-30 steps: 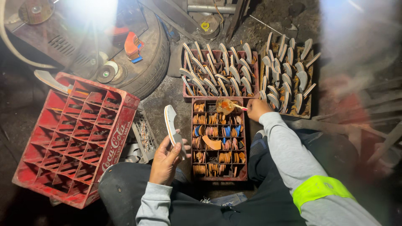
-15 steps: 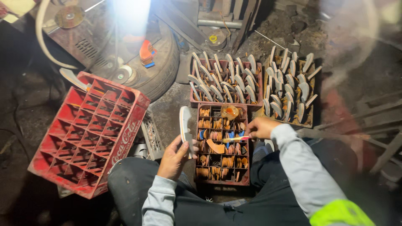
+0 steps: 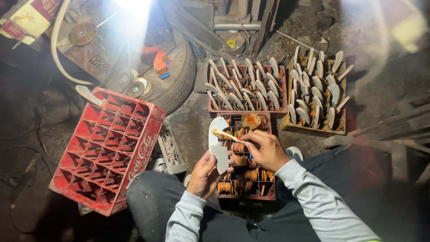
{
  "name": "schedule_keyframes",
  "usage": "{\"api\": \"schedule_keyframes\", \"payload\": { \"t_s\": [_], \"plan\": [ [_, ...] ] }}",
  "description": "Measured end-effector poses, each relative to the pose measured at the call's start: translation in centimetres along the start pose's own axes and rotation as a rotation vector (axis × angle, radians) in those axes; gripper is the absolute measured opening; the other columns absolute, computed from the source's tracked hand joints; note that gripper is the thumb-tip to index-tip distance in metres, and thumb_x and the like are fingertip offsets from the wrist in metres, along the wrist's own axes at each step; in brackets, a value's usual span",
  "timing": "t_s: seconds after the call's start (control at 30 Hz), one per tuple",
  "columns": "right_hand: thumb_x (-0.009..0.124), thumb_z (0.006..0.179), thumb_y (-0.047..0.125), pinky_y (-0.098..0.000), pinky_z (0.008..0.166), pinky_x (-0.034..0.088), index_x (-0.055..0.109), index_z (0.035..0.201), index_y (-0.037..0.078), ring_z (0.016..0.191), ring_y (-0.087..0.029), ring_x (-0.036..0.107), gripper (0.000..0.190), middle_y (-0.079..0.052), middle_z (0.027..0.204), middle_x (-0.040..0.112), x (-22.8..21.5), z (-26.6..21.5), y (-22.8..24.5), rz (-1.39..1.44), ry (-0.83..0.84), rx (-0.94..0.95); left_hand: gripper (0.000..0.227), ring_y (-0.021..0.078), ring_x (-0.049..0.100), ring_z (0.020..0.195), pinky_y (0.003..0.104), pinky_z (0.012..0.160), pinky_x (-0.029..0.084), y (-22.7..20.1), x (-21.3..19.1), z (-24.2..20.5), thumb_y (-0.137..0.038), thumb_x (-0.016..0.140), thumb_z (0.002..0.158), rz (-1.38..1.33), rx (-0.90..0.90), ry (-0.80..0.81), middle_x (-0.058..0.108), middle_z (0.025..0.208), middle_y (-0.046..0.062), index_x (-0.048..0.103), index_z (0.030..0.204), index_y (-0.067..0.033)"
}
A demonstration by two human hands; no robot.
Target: The person sits on the floor and applies glue to curved shoe parts using a toothbrush. They pick up each part from a crate, apply glue to the edges, and place the part into a red crate.
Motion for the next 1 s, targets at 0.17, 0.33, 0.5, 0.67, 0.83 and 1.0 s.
{"api": "schedule_keyframes", "payload": {
  "t_s": [0.17,0.33,0.5,0.67,0.83,1.0],
  "plan": [
    [0.064,0.093,0.006,-0.0328,0.064,0.056,0.074,0.103,0.004,0.073,-0.02,0.07,0.014,-0.01,0.09,0.074,-0.8,0.8,-1.9,-0.098,-0.111,0.191,0.06,0.0267,0.066,0.115,0.042,0.097,0.058,-0.3,0.1,-0.2,-0.03,0.059,0.102,0.008,-0.009,0.06,0.062,0.134,0.016,0.04,0.151,-0.0022],
    [0.067,0.088,0.007,-0.0368,0.067,0.055,0.075,0.099,0.005,0.075,-0.023,0.071,0.014,-0.01,0.087,0.074,0.3,0.2,-0.9,-0.109,-0.071,0.023,0.059,0.0273,0.067,0.115,0.043,0.096,0.058,-0.2,0.1,0.2,-0.03,0.059,0.103,-0.009,-0.019,0.052,0.062,0.132,0.016,0.041,0.151,-0.0019],
    [0.066,0.092,0.009,-0.0333,0.072,0.057,0.072,0.1,0.005,0.08,-0.02,0.072,0.011,-0.009,0.094,0.074,0.6,0.4,-1.3,-0.014,-0.118,0.105,0.059,0.0267,0.066,0.114,0.042,0.094,0.058,-0.3,0.0,0.0,-0.028,0.06,0.103,0.026,-0.004,0.076,0.063,0.134,0.018,0.041,0.152,-0.0003],
    [0.069,0.084,0.006,-0.0403,0.064,0.05,0.076,0.097,0.006,0.072,-0.022,0.072,0.014,-0.009,0.089,0.078,1.5,0.6,-0.1,-0.095,-0.05,0.097,0.058,0.0264,0.068,0.115,0.041,0.093,0.058,-0.4,-0.1,0.4,-0.026,0.06,0.101,0.03,-0.006,0.034,0.062,0.132,0.017,0.041,0.151,-0.0022],
    [0.066,0.089,0.006,-0.0361,0.073,0.056,0.071,0.103,0.004,0.084,-0.023,0.073,0.014,-0.011,0.097,0.076,1.2,0.5,-0.3,-0.007,-0.138,0.156,0.057,0.0269,0.067,0.113,0.043,0.094,0.057,-0.3,-0.2,0.1,-0.023,0.06,0.103,0.087,-0.008,0.05,0.062,0.135,0.018,0.042,0.151,0.0019],
    [0.064,0.092,0.007,-0.0333,0.073,0.058,0.067,0.104,0.005,0.083,-0.02,0.073,0.013,-0.01,0.093,0.073,1.9,0.5,-0.6,0.086,-0.141,0.153,0.058,0.0283,0.066,0.116,0.044,0.095,0.057,-0.4,0.2,0.4,-0.023,0.06,0.102,0.061,0.0,0.059,0.06,0.135,0.016,0.041,0.151,-0.0005]
  ]
}}
Point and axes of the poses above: each hand's wrist, its own z-axis towards the middle knuckle, its own x-axis out of the palm, y = z × x, the point moved 4 cm from there along z, towards the middle knuckle
